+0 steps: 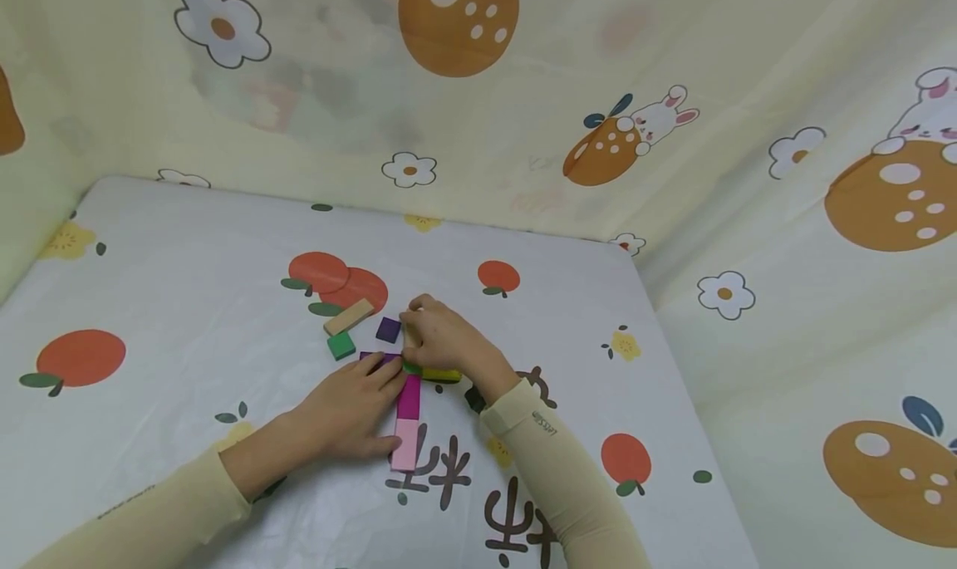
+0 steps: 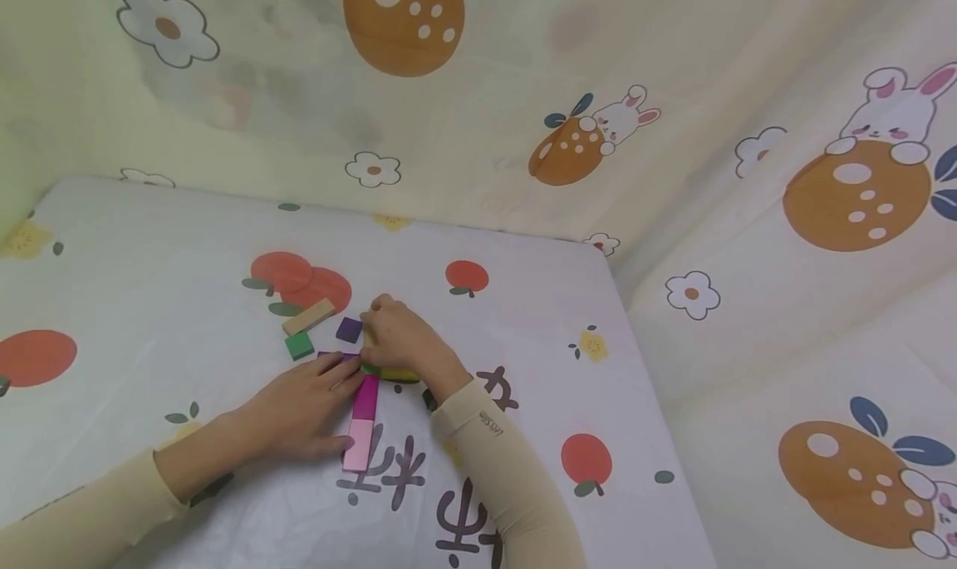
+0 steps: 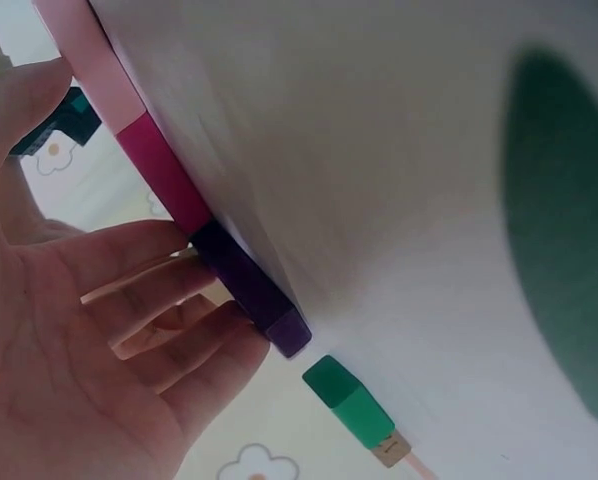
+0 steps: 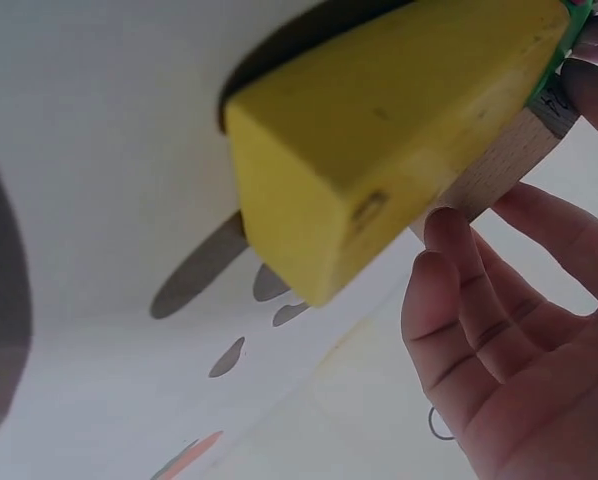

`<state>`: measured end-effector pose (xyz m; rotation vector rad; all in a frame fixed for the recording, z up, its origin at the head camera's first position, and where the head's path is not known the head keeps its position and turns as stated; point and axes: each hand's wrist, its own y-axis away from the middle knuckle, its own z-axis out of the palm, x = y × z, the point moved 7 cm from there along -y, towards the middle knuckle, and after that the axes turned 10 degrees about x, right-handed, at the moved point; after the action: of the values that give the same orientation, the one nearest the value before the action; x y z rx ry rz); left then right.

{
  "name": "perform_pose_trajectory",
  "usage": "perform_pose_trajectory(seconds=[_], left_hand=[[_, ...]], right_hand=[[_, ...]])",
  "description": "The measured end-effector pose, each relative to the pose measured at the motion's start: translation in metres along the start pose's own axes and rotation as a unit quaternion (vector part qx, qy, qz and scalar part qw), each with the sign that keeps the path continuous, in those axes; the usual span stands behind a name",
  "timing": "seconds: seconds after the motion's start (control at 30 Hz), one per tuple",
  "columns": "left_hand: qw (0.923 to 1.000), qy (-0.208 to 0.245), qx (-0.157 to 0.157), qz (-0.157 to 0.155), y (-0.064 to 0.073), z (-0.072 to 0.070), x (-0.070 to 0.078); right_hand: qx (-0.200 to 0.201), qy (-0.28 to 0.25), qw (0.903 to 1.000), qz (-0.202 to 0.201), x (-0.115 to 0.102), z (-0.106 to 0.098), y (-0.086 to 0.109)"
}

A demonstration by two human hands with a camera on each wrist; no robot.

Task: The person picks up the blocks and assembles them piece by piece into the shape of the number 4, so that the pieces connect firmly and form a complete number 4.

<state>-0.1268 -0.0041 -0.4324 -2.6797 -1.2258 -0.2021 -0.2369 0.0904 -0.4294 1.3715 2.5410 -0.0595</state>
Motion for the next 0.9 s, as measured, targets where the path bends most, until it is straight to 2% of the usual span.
perform_pose_trajectory(seconds=[0.43,0.9], left_hand=[[1.0000,0.004,-0.005,-0.002,-0.0001,0.0035,-0.0010],[1.0000,0.000,-0.006,-0.007,-0.0014,0.0068,-0.0024]], right_hand=[[-0.006,-0.010,0.9999,0.010,0.0023,0.0025,0.0010],[-0.008,-0.009,0.9999,0.002,0.0051,0.0040,0.0039]])
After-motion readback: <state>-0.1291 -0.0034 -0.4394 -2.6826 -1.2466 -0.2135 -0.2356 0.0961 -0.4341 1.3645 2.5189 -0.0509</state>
